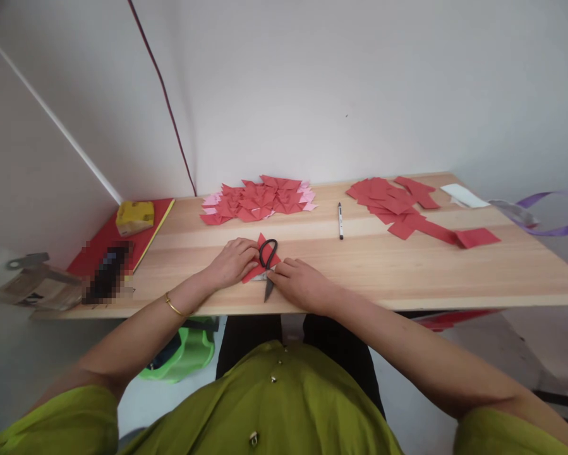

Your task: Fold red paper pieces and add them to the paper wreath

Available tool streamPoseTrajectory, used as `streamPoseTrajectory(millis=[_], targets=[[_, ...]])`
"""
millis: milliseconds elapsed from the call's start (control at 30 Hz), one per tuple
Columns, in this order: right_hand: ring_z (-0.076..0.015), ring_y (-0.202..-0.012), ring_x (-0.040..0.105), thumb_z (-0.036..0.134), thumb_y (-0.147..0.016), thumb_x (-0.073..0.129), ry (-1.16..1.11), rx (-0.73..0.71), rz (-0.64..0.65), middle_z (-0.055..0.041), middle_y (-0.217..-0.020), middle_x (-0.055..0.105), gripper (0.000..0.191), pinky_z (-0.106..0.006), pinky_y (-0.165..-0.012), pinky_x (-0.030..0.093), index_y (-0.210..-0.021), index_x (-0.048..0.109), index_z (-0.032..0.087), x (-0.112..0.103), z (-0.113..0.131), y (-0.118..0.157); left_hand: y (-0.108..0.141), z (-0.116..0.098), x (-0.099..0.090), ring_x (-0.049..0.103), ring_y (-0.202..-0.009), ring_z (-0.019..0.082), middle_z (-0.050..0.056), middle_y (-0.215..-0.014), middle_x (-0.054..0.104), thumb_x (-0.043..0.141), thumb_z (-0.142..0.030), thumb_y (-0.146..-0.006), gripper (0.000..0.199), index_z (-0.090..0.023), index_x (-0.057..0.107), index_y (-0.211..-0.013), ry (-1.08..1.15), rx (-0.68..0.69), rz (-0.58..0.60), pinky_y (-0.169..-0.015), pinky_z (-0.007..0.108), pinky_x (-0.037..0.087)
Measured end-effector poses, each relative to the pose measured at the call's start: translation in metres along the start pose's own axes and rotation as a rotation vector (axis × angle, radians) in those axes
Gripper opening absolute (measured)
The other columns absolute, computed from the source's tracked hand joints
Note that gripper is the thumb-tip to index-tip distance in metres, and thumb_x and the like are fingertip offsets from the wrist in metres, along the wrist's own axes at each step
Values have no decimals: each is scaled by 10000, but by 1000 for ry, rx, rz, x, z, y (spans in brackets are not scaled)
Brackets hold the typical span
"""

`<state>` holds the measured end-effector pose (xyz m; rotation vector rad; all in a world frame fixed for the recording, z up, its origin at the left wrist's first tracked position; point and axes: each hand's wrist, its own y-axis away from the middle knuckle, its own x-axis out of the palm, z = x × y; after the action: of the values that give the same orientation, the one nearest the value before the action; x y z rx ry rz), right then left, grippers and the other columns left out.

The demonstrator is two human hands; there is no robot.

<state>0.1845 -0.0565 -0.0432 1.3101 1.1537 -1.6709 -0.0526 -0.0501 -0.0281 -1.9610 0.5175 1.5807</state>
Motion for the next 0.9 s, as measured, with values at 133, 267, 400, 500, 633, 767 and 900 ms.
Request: streamPoseTrajectory(millis=[133,267,400,500,633,767,900], targets=[[-236,-987,533,182,-916,397,-47,35,-15,-146,-1024,611,325,-404,-873,430,-1190,562,120,1,4,-2,0,0,2,459,-1100,233,102,-1165,558,436,-302,-900,196,-180,566,-982,-17,-3,3,-932,426,370],[-229,-964,532,206,-929,386,-38,11,11,-141,-1005,608,335,-395,-870,430,-1206,551,114,-2,8,-3,1,0,3,463,-1087,230,96,-1158,562,437,-305,-900,189,-183,562,-974,-18,-13,-8,-926,414,372],[-231,-927,532,197,-926,380,-16,-33,39,-142,-989,612,354,-394,-854,441,-1222,543,90,-11,18,-3,1,1,3,466,-1083,231,97,-1143,567,439,-314,-899,193,-183,564,-966,9,-18,-11,-919,416,376],[-222,-905,541,189,-913,404,-72,-55,46,-141,-988,615,357,-376,-827,459,-1232,542,104,-24,20,5,2,4,3,480,-1079,224,95,-1112,580,406,-295,-909,204,-187,568,-972,66,-24,-15,-917,410,381],[-234,-927,554,195,-913,390,-86,109,-89,-142,-1008,620,364,-398,-839,469,-1243,535,145,-44,-10,30,4,9,4,514,-1037,205,97,-1074,606,302,-283,-942,293,-183,563,-1030,188,-51,-70,-922,397,390],[-295,-961,561,238,-892,410,37,461,-286,-169,-1038,601,340,-458,-828,482,-1188,548,143,-58,-75,68,6,12,3,519,-1036,231,118,-1111,598,447,-458,-880,405,-170,537,-1151,233,-61,-80,-923,414,401],[-327,-995,559,264,-883,396,128,633,-361,-149,-1062,588,304,-520,-835,480,-1141,547,206,-56,-133,111,7,14,4,492,-1101,248,126,-1173,578,528,-494,-829,460,-177,579,-1159,198,-20,-69,-952,425,391]])
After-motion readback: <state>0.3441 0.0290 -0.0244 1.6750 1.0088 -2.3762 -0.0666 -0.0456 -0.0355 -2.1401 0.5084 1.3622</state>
